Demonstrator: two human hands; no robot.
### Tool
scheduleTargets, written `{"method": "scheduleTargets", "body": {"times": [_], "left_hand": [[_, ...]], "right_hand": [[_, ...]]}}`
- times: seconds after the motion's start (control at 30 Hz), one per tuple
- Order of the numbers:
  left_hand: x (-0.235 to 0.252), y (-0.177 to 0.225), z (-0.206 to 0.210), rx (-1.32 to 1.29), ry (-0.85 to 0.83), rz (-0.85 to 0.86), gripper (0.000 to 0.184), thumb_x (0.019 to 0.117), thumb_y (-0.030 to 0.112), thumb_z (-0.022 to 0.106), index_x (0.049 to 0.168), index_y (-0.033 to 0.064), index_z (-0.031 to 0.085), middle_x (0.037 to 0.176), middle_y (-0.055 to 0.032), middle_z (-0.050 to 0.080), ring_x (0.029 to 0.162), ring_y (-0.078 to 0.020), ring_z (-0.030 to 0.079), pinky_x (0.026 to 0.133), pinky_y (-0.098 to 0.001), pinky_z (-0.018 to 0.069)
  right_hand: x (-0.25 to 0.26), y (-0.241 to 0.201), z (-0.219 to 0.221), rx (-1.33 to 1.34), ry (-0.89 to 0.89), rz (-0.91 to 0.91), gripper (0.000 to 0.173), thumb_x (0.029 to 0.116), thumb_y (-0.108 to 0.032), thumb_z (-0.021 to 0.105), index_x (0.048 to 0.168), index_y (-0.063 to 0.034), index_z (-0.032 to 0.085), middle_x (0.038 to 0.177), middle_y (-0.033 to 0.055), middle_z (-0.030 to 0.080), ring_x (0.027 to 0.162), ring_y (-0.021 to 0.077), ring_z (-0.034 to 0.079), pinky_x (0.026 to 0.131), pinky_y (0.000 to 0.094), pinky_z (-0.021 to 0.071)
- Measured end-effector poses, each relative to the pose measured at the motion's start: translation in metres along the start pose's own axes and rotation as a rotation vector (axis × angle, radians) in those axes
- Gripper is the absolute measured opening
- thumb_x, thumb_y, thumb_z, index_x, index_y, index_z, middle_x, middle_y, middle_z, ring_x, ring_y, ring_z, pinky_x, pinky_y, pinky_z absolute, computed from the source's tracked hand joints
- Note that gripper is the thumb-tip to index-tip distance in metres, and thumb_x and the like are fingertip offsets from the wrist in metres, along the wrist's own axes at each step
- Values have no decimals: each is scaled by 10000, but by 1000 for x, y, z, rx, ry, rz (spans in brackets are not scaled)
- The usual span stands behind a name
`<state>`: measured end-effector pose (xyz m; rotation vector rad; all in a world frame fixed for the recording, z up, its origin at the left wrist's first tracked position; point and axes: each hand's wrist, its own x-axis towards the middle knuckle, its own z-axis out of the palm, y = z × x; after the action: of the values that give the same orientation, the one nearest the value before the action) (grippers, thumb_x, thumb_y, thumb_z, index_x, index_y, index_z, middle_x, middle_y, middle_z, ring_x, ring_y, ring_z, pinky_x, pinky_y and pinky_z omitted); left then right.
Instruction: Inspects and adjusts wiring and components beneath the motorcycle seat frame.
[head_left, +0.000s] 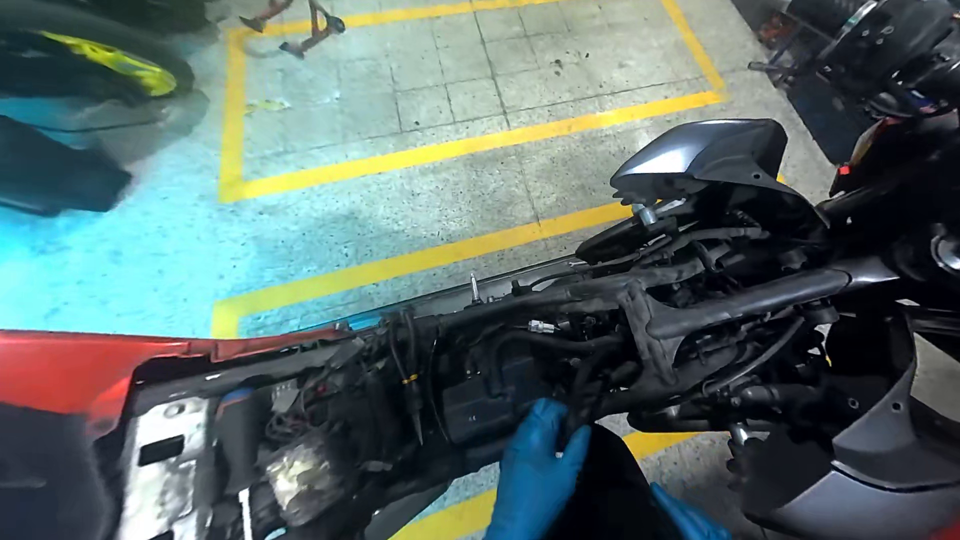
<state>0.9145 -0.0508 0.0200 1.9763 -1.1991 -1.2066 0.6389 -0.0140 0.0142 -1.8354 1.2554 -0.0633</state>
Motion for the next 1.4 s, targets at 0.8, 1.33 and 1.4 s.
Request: {"method": "scheduleTargets", "body": {"times": [0.8, 1.33, 1.4], "left_hand": [[73, 54, 21, -163, -387, -224, 463, 1120, 305, 379, 1501, 68, 493, 1033, -138, 664, 809, -221, 646, 744, -396, 559], [67, -12, -61, 176, -156, -74, 496, 1087, 344, 434, 1518, 112, 511, 1467, -143, 591, 1363, -288, 564, 1171, -526, 413], [61, -36, -89, 205, 126, -43, 441, 1089, 291, 462, 1465, 86, 568, 1439, -157, 611, 1335, -320, 587, 1142, -554, 434]], "right_hand": [[-40, -20, 16, -11, 132, 169, 420, 1059, -203, 498, 1432, -32, 587, 1323, 171, 680, 1228, 329, 646, 1082, 531, 467], [-2, -29, 7, -96, 123, -1, 482, 1043, -225, 511, 1479, -18, 529, 1306, 194, 682, 1170, 363, 666, 1041, 570, 473], [-2, -33, -8, -84, 163, 1, 485, 1037, -204, 524, 1476, 3, 520, 1307, 204, 677, 1155, 371, 669, 1042, 577, 469]]}}
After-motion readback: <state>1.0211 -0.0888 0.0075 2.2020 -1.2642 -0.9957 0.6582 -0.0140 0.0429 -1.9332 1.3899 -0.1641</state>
